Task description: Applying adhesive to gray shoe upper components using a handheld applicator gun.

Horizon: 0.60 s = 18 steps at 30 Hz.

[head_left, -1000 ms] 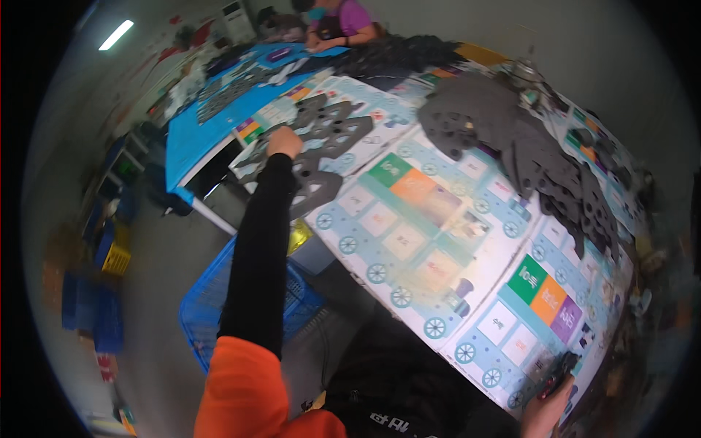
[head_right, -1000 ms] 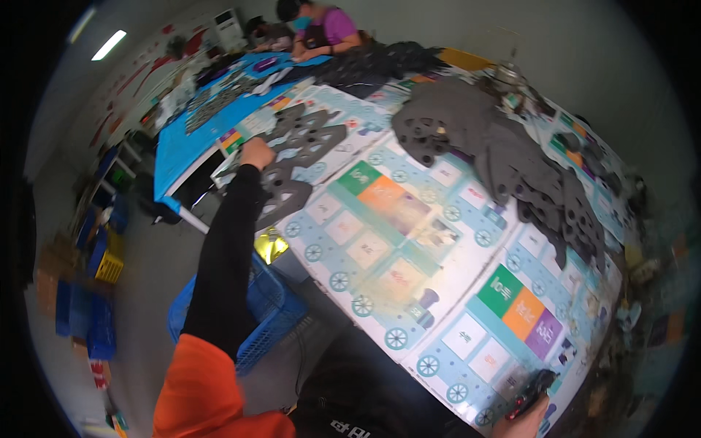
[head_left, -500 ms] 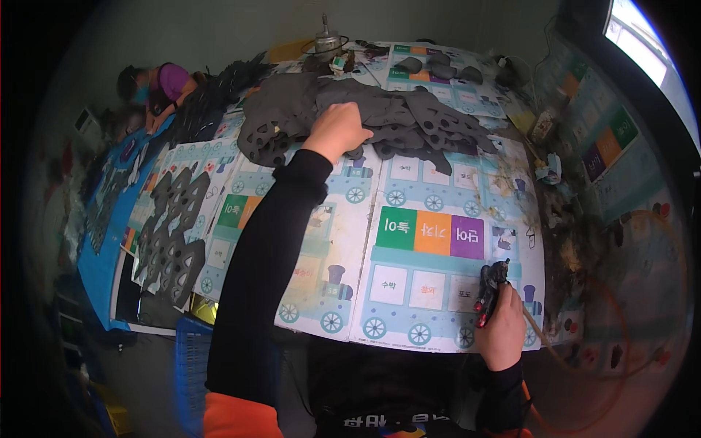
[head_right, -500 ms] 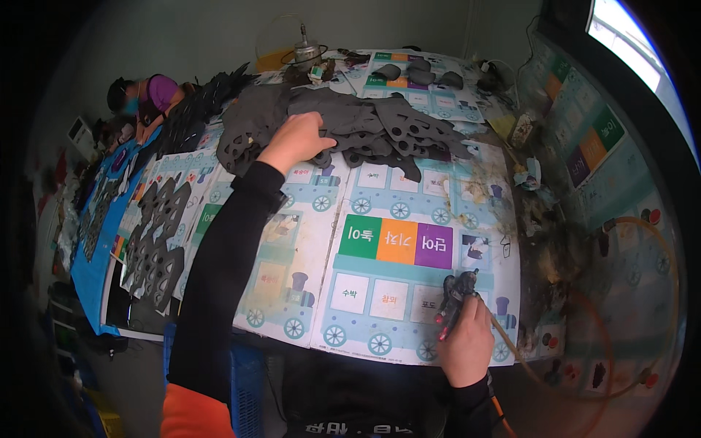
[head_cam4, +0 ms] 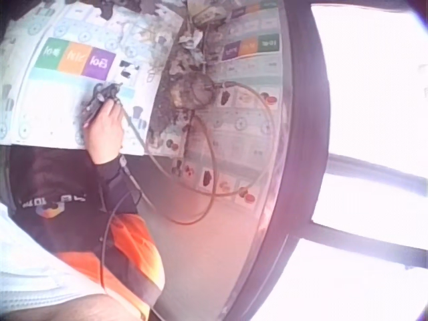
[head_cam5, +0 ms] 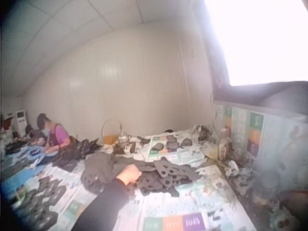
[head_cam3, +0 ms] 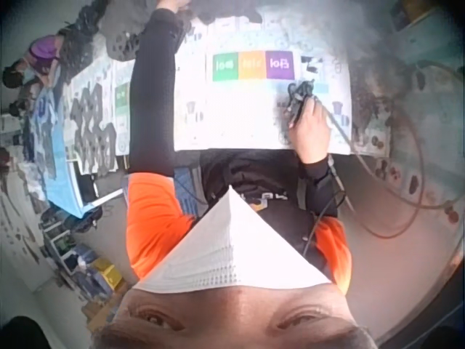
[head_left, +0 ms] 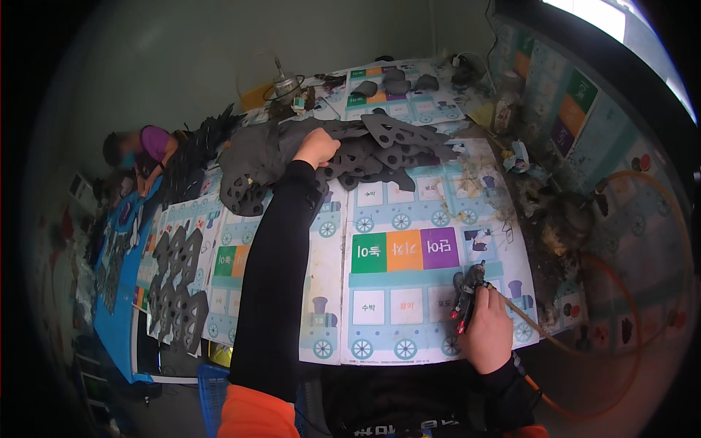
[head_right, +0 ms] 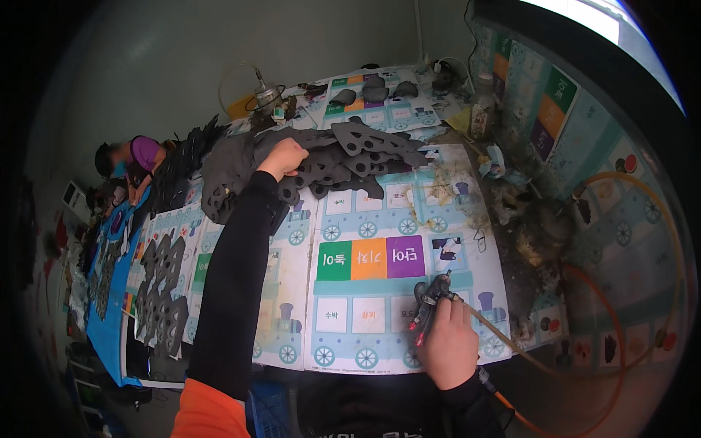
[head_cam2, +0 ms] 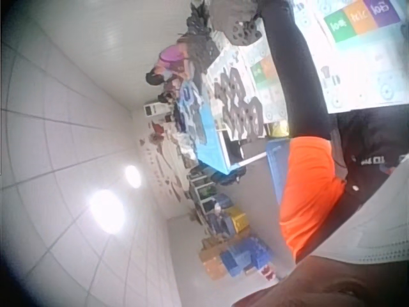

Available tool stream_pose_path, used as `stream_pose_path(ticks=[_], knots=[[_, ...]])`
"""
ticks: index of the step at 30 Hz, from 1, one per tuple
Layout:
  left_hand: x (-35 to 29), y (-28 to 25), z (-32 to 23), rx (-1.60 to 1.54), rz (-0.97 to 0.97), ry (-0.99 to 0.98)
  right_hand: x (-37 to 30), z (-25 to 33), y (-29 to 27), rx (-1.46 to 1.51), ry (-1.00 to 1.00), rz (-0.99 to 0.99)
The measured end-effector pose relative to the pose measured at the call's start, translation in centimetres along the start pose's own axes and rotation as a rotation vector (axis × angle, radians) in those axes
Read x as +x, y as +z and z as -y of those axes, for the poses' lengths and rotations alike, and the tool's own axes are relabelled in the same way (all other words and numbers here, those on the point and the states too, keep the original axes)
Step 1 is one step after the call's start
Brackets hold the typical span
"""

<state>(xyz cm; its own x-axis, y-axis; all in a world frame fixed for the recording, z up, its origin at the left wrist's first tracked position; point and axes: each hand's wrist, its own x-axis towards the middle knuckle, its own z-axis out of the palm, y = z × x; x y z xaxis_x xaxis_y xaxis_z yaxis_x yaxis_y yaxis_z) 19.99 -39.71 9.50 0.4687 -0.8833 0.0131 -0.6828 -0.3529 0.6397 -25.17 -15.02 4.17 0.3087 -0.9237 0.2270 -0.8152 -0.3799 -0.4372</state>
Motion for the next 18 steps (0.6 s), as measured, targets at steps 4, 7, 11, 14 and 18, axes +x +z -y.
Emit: stream_pose_path(ticks=[4,7,11,14,18], knots=[[-0.2,-1.4,0.3,-0.429,0.166,-0.184,0.1,-0.1,-0.2,-0.034,0.009,0.053],[-0.3,-1.9,0.8,-0.892,0.193,-0.320,0.0,-0.2,-0.1,-0.015,0.019,0.045],[-0.8,-1.4,0.1,-0.664,-0.004,-0.257,-0.1,0.0,-0.1,-0.013,0.006,0.032],[-2.4,-2.7,-2.3,-0.179,-0.466,0.035,0.1,-0.1,-1.3,0.021,0.014,0.042],[-8.5,-8.2,-6.6,0.140,-0.876,0.537,0.6,-1.0,-6.1,0.324,0.052,0.077]])
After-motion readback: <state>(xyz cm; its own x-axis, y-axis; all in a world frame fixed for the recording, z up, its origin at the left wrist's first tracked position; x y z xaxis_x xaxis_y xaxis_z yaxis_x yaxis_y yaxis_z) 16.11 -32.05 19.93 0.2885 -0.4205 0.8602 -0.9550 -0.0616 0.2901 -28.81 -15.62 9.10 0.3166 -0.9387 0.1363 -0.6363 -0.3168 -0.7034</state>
